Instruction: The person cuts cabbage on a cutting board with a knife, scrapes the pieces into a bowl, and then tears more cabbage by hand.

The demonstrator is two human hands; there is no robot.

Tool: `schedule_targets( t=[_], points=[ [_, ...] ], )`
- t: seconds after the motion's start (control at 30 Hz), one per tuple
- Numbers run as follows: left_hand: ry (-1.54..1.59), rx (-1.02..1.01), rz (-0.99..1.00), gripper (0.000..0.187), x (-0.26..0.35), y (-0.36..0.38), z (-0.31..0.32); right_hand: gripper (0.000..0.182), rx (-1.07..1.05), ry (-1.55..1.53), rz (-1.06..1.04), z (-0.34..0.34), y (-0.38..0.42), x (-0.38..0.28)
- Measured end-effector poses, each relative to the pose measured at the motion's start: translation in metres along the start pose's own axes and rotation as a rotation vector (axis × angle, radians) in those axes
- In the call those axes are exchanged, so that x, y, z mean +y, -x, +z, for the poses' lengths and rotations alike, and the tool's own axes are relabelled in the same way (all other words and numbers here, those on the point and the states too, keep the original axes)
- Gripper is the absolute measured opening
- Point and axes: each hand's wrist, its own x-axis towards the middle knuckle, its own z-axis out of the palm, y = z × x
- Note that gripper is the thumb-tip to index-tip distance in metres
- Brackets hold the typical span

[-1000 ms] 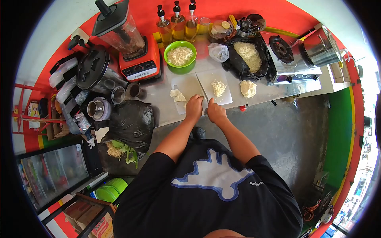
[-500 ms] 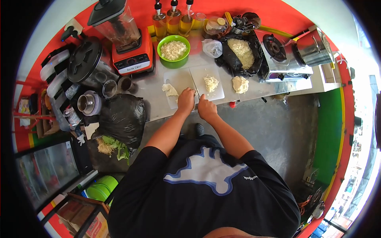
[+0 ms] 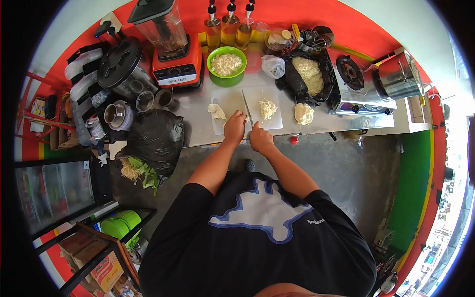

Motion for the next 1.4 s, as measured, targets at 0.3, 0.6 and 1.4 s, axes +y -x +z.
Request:
schedule_targets(
  t=[0.3, 0.6, 1.4],
  points=[
    [0.061, 0.024, -0.004, 0.018, -0.003, 0.001, -0.004, 0.033, 0.029, -0.055, 0.071, 0.006, 0.003, -0.008],
    [0.144, 0.025, -0.021, 0.017, -0.010, 0.000, -0.002, 0.031, -0.028, -0.062, 0.193, 0.014, 0.015, -0.018],
    [0.195, 0.000, 0.048, 0.011, -0.018, 0.000, -0.004, 0.032, -0.045, -0.058, 0.138, 0.004, 0.013, -0.024]
  ],
)
